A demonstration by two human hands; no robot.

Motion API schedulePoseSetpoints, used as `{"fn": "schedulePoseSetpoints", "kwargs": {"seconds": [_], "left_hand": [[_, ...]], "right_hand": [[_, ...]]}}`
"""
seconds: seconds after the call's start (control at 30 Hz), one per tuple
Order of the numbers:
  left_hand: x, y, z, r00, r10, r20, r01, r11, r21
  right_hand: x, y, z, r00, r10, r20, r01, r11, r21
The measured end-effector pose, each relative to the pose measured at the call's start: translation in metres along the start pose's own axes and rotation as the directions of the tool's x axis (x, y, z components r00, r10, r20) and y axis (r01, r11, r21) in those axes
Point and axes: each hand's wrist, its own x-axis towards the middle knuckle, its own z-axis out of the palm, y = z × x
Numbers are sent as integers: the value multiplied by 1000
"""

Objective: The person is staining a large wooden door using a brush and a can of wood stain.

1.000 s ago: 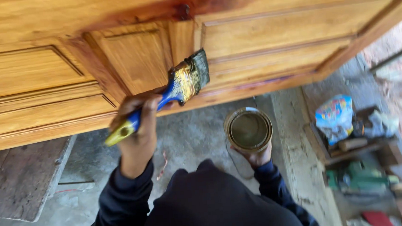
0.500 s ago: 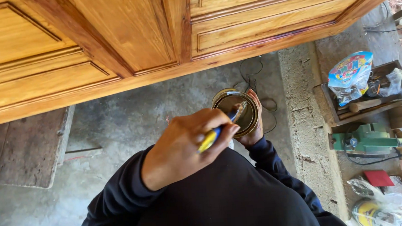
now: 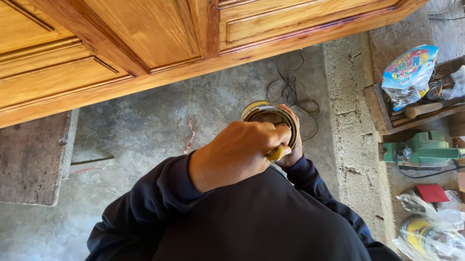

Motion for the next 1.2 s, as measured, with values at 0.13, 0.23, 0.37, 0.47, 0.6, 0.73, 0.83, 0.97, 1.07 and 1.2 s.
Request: {"fn": "schedulePoseSetpoints", "kwargs": {"seconds": [0.13, 0.23, 0.37, 0.47, 0.6, 0.73, 0.83, 0.97, 1.07, 1.2], "left_hand": [[5, -18, 14, 998, -8, 68, 9, 1000, -10], [8, -31, 22, 998, 40, 39, -40, 999, 6], [13, -40, 29, 997, 12, 71, -8, 998, -58], [14, -47, 39, 997, 8, 79, -3, 998, -61], [13, -57, 51, 997, 6, 82, 2, 995, -98], [13, -57, 52, 998, 26, 62, -21, 997, -80], [14, -58, 55, 996, -9, 88, 15, 997, -70], [15, -61, 64, 996, -14, 83, 21, 997, -78], [15, -61, 66, 997, -20, 74, 25, 997, -69], [15, -61, 65, 999, 11, 46, -9, 999, -44]], "right_hand": [[11, -17, 14, 919, 381, -99, -274, 800, 534], [7, -10, 10, 867, 449, 215, -433, 466, 771], [0, -7, 16, 882, 452, 134, -386, 531, 754], [-1, -9, 18, 861, 503, 73, -400, 582, 708], [-3, -8, 16, 856, 505, 109, -420, 556, 717], [-6, -6, 16, 855, 506, 118, -435, 574, 694], [-8, -6, 17, 876, 480, 41, -383, 643, 663], [-7, -8, 18, 843, 536, 43, -411, 590, 695], [-7, -8, 19, 829, 559, 31, -418, 582, 698], [-7, -7, 22, 838, 545, 13, -406, 608, 682]]}}
